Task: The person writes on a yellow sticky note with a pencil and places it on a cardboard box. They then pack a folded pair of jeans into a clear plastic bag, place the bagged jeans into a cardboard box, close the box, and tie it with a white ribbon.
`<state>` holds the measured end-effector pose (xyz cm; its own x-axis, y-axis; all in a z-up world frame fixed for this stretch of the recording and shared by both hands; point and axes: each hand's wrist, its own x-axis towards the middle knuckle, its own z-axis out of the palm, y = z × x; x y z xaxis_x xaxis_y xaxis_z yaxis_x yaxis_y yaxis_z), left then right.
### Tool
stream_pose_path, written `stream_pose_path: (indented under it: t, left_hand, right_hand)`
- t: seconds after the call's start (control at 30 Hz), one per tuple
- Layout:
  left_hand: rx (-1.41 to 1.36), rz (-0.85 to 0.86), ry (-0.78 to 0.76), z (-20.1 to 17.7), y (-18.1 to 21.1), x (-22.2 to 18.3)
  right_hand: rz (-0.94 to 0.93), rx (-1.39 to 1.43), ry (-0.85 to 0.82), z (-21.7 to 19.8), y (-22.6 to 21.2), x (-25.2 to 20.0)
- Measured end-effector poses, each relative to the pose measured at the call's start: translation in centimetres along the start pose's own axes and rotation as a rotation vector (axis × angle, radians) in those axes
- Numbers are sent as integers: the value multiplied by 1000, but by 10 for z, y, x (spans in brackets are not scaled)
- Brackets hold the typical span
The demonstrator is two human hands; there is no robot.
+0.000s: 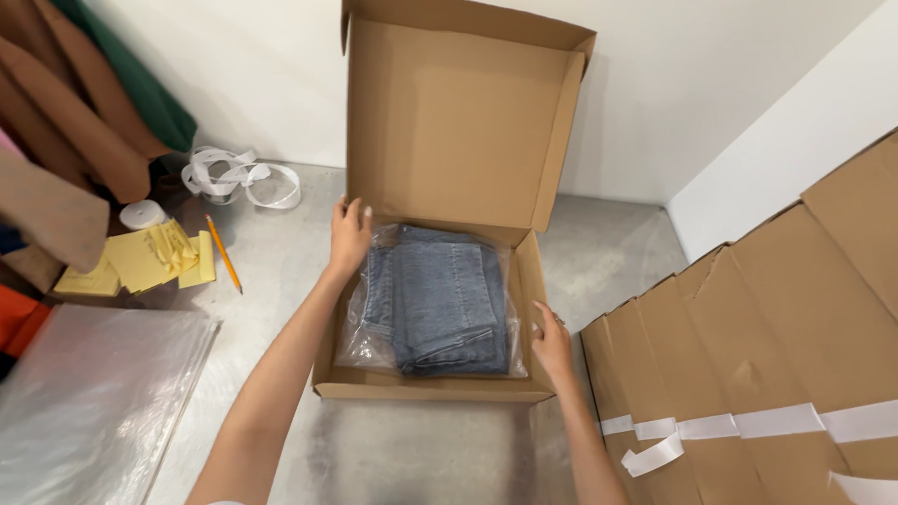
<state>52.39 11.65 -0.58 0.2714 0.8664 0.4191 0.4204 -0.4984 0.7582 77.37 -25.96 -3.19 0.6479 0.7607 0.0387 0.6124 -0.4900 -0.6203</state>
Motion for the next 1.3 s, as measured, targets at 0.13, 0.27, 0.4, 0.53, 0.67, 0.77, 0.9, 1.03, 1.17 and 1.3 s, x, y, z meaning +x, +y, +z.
stream_pose_path:
  t: [0.13,0.27,0.4,0.53,0.67,0.77,0.9,1.03,1.17,1.3]
  left_hand:
    - [-60,-63,114,5,-23,-3]
    - [-54,-117,131,-13,-15,-30]
    - [67,-195,-1,-33,-3,-61]
    - [111,-207,-166,-16,-65,-66]
    - [-63,-224,-246,-88,-33,-122]
    - [-208,-227,-323,-140,12,-154]
    - [-477,-440,-289,-181,38,-198]
    - [-534,-555,-292,-208,71,-216]
    - [-327,-510,-337,-192,-6,-239]
    - [-400,-638,-269,-199,8,-249]
  right_hand:
    - [63,55,6,-2,-1,-1]
    - [145,155,45,-10,-28,-5]
    - [170,379,172,-32,-65,-31]
    - [212,687,198,-33,-52,-33]
    - [346,857,139,-48,-73,-56]
    - [467,1011,92,-68,-101,-80]
    - [500,1039,-15,-109,-169,-120]
    - [420,1073,-29,-77,-85,-133]
    - [372,1028,22,-56,-51,-154]
    - [447,950,38,-48,-43,-168]
